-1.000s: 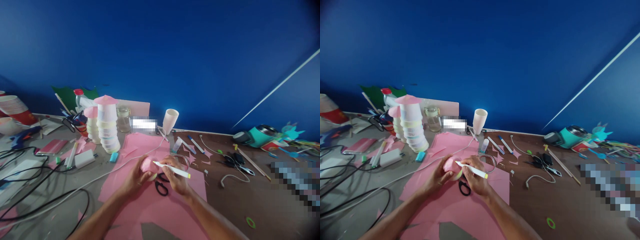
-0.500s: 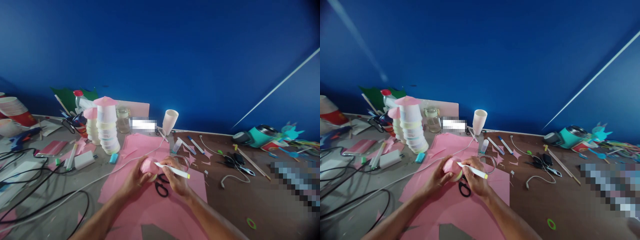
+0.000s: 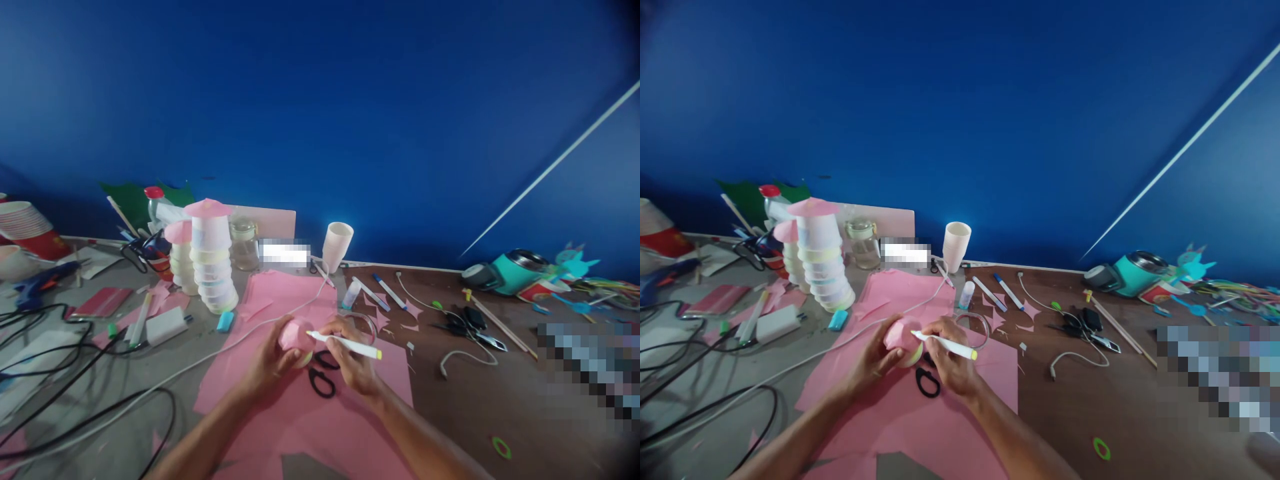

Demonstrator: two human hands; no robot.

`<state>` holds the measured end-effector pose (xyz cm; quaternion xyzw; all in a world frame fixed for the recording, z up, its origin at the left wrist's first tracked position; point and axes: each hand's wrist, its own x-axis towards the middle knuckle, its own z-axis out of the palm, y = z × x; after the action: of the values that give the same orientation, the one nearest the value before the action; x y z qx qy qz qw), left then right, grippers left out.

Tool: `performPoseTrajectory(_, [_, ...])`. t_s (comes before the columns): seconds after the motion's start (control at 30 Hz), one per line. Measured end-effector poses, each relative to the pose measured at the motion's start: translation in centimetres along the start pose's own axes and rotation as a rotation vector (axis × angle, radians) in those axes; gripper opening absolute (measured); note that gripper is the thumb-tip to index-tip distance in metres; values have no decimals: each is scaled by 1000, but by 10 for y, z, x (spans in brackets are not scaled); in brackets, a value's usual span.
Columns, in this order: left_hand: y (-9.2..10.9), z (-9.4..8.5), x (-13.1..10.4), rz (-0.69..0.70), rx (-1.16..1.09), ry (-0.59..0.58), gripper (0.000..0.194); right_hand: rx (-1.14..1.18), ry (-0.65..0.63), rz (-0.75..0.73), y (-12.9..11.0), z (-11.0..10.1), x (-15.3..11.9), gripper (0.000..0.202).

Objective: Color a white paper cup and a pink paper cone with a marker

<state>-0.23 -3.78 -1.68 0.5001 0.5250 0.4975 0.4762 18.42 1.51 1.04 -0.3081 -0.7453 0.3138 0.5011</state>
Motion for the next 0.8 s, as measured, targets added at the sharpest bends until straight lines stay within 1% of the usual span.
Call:
performPoseTrajectory(0.1, [1, 1, 0, -5, 3, 33, 69, 79, 96, 43, 4, 3, 1, 37])
performPoseTrajectory(0.17, [2, 1, 1, -9, 11, 36, 72, 99, 121, 69, 9, 6, 1, 43])
performPoseTrajectory(0.27, [4, 0, 3, 12, 55, 31, 74, 43, 133, 77, 18, 8, 3, 36])
performPoseTrajectory(0.33, [6, -2, 4, 34, 86, 47, 71, 8, 139, 65, 22, 9, 3, 30])
performPoseTrajectory(0.4, [7, -3, 4, 45, 107, 77, 68, 26, 136, 63, 26, 11, 2, 29])
performPoseTrajectory(0.53, [6, -5, 4, 8, 61, 99, 70, 65, 82, 97, 26, 13, -1, 28])
performPoseTrajectory(0.63, [3, -6, 4, -13, -36, 101, 79, -9, -5, 33, 20, 10, -2, 22])
performPoseTrajectory(0.67, [2, -5, 4, -13, -73, 94, 83, -24, -37, 8, 18, 9, -2, 25])
performPoseTrajectory(0.73, [1, -5, 5, -5, -154, 68, 89, -21, -92, -20, 16, 7, -2, 36])
performPoseTrajectory(0.8, [0, -4, 5, 0, -224, 49, 90, -20, -124, -20, 17, 7, -4, 45])
